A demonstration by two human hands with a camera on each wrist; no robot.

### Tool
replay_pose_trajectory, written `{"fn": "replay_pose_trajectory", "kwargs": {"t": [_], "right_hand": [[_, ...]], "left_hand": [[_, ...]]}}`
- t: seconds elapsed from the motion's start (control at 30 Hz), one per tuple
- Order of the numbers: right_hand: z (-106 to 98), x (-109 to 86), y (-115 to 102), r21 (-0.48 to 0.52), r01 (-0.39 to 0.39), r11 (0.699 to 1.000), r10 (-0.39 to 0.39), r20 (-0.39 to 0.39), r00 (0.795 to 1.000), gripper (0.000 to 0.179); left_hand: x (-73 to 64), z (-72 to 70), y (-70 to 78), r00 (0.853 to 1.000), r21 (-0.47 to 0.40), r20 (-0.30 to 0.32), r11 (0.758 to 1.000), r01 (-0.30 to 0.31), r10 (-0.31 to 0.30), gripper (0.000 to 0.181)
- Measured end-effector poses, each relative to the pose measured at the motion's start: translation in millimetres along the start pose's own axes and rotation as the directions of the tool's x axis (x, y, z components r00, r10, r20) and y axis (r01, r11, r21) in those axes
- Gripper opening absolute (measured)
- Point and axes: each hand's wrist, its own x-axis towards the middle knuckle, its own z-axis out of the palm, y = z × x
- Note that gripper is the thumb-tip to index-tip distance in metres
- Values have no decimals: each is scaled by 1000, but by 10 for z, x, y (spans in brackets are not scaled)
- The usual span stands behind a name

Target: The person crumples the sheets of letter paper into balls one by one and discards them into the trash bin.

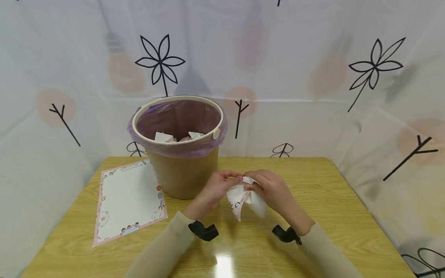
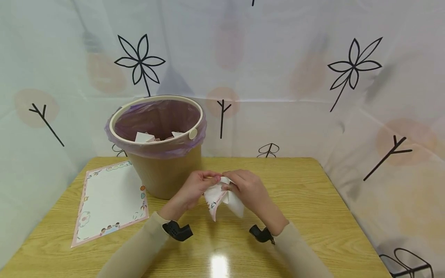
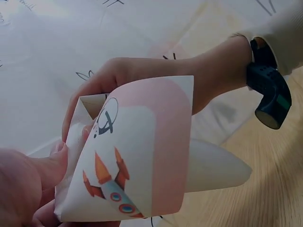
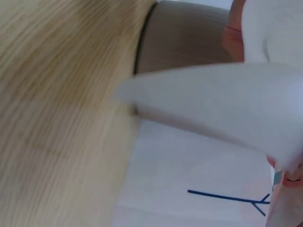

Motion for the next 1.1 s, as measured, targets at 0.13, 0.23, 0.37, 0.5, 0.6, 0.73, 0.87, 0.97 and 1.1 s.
{"fn": "replay_pose_trajectory", "kwargs": {"t": [0.13,0.23,0.37,0.5,0.6,0.73,0.87,0.97,1.1], "right_hand": [[4,-22,15,69,-29,997,26,34,999,36],[4,-37,15,160,-74,984,66,51,996,37],[-6,-60,5,254,-150,956,134,82,988,33],[-51,-56,-1,282,-259,924,237,110,965,20],[-109,-37,11,246,-387,889,358,156,921,20],[-173,-43,55,301,-614,730,548,279,788,48],[-181,-58,79,561,-739,373,663,397,635,71],[-159,-67,69,671,-725,154,678,462,572,71],[-128,-75,36,666,-740,91,669,510,541,56]], "left_hand": [[2,-5,6,1000,14,-9,1000,0,0,25],[0,-12,6,1000,31,-23,1000,5,-5,25],[-3,-27,-2,999,62,-41,998,1,1,23],[0,-39,-16,999,107,-22,994,-29,32,23],[-5,-44,-18,998,144,-9,988,-56,57,24],[-22,-51,-5,996,170,-5,982,-82,84,27],[-40,-48,15,993,172,6,978,-118,119,32],[-51,-38,22,989,159,2,976,-146,148,32],[-60,-23,13,982,152,-22,972,-180,186,29]]}}
